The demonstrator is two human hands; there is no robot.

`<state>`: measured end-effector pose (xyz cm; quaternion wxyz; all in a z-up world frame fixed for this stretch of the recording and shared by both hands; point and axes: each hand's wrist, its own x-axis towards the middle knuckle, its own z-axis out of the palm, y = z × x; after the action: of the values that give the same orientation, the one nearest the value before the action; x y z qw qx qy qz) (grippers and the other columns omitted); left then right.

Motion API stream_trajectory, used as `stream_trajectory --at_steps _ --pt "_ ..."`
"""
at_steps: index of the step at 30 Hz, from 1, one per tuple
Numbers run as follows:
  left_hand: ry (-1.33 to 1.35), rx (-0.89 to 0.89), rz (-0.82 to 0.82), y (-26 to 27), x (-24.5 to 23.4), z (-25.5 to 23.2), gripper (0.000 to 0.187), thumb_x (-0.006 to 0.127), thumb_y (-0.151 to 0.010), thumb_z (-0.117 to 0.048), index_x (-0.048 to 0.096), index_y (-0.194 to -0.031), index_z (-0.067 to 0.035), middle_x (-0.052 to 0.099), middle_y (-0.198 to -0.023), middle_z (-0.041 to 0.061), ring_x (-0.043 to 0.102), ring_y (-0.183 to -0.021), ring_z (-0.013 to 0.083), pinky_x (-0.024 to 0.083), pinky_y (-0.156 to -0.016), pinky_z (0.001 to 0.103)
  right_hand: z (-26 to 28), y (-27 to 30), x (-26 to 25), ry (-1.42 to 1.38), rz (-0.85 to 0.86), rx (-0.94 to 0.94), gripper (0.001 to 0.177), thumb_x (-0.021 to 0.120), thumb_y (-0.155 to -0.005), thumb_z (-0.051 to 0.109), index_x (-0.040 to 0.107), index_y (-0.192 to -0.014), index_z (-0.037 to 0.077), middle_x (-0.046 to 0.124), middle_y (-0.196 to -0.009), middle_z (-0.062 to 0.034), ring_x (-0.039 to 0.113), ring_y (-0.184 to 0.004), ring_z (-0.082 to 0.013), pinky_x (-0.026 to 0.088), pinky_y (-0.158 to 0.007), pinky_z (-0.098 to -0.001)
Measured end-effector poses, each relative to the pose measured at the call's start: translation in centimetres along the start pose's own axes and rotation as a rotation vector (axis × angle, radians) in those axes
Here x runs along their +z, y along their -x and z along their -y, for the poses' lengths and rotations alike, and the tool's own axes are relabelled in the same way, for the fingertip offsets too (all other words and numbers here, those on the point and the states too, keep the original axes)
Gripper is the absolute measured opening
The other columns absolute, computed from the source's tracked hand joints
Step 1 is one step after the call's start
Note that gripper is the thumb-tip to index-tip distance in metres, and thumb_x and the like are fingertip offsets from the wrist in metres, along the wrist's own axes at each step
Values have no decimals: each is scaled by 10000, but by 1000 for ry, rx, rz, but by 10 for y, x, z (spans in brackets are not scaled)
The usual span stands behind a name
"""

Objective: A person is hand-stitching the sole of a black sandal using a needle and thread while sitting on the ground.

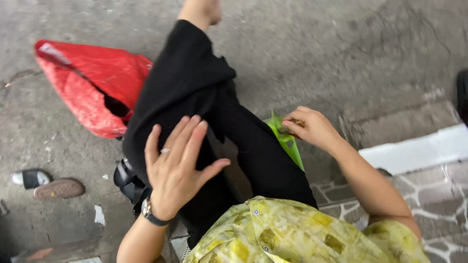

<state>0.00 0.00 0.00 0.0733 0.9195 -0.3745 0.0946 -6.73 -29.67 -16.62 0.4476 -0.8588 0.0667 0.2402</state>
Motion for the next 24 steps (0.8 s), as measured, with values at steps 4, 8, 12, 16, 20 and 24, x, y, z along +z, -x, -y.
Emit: stream_trajectory --at_steps 4,8,12,16,20,24 --pt "459 46 -184 24 5 6 218 743 -828 -174 640 -926 -9 703 -943 156 701 -883 250 475 -939 455 -41 3 17 193 136 77 306 541 -954 378 617 -800 125 459 -787 -13 513 -604 -189 365 -539 -343" --pt "461 -158 -444 78 0 20 144 640 -864 -68 587 -805 53 576 -670 182 538 -578 304 467 -623 441 -54 -19 28 447 230 196 522 557 -875 536 548 -1228 150 543 -1071 -93 603 -842 -329 479 -578 -458" --pt "202 -637 -571 108 -30 41 217 599 -984 153 497 -797 108 485 -784 229 444 -763 336 371 -783 464 -56 -31 33 417 501 373 322 568 -935 417 571 -990 100 643 -814 -100 618 -687 -262 456 -559 -372" --pt "272 -633 -558 97 -41 59 212 544 -981 214 438 -850 85 383 -1098 222 498 -973 363 480 -945 491 -37 -28 22 308 446 381 313 590 -925 291 625 -1129 56 695 -932 -151 657 -777 -304 470 -626 -406" --pt "44 -482 -372 78 -35 50 45 651 -950 76 634 -942 118 430 -1217 251 470 -1137 389 439 -994 504 -42 -23 24 295 435 439 436 551 -934 285 526 -1310 66 676 -1108 -183 659 -945 -346 505 -755 -457" --pt "-37 -386 -215 67 -33 37 153 713 -913 -162 683 -996 -38 607 -1208 160 489 -1275 408 280 -1141 527 -37 -12 9 306 434 387 482 585 -882 366 553 -1314 155 725 -1067 -101 708 -896 -261 497 -774 -385"
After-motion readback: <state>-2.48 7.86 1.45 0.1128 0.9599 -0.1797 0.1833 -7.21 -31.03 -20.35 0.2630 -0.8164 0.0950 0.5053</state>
